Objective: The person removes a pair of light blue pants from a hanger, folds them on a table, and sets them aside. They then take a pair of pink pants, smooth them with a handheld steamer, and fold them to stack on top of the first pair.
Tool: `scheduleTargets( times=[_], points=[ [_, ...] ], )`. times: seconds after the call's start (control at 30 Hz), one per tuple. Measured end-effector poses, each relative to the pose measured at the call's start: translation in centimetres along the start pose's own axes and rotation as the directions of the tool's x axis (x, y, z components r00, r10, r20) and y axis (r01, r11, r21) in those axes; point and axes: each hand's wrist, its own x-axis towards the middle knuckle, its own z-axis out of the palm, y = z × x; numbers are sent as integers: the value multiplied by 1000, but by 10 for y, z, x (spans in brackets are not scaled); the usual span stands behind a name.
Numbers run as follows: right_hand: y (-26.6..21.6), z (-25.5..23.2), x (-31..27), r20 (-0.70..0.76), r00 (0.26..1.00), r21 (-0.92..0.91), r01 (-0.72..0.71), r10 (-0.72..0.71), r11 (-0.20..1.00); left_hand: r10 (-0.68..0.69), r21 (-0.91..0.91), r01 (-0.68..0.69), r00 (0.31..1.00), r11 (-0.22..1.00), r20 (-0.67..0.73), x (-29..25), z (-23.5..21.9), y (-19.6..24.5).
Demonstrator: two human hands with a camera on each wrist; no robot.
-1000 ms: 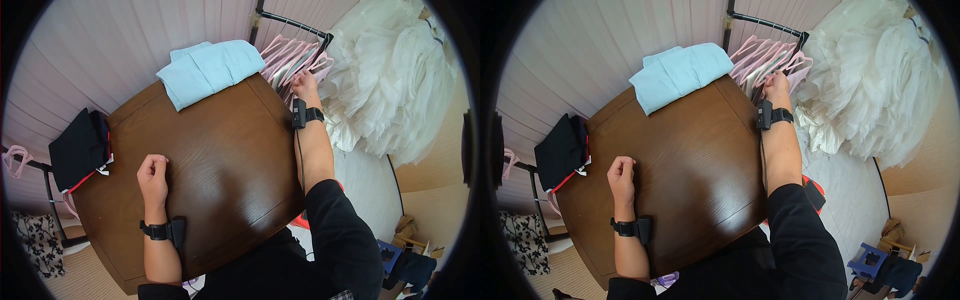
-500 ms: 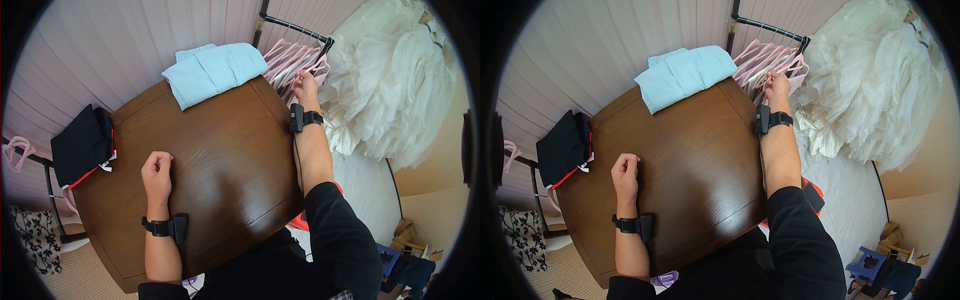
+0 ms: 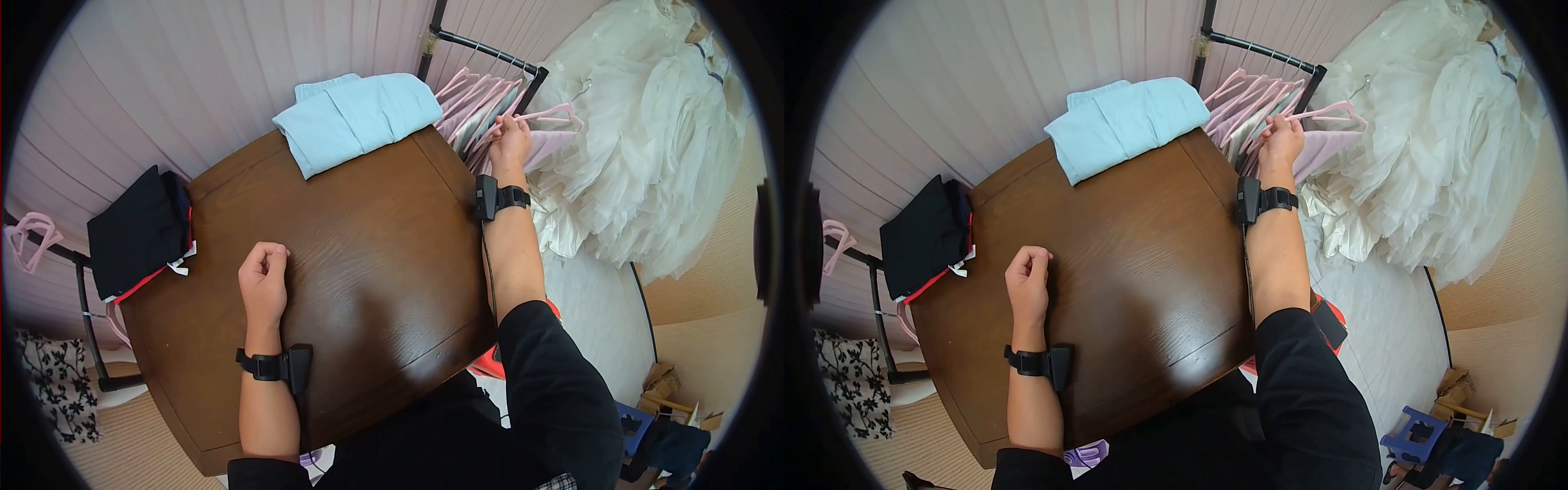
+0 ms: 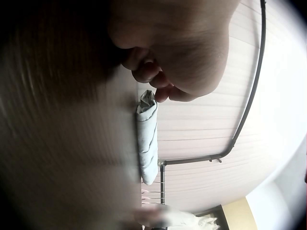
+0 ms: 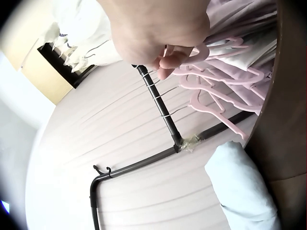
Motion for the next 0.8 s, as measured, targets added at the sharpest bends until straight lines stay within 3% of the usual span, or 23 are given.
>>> scheduleTargets(
  times=[0.2,0.3,0.47,0.53,0.57,0.63,0.73,0.8],
  points=[
    [-25,24,-11,94,994,99,39,-49,994,-25,-18,25,1000,1000,-3,-1,0,5],
    [-70,57,-27,143,967,162,187,-210,969,-11,-19,11,1000,1000,-9,-2,2,8],
    [-152,89,-95,389,841,308,266,-376,913,9,6,-9,1000,1000,-15,-1,3,9],
    [-178,90,-126,520,755,371,222,-400,901,15,20,-15,1000,1000,-26,-1,3,9],
    [-187,90,-140,525,753,375,213,-397,902,20,32,-20,999,999,-27,-2,3,9],
    [-203,87,-164,655,600,377,267,-459,887,17,42,-16,999,999,-36,-2,2,7],
    [-221,74,-187,707,547,359,268,-448,894,14,55,-12,999,998,-42,-1,3,4],
    [-228,70,-203,670,580,366,284,-463,886,44,77,-40,998,996,-45,1,4,4]
  ],
)
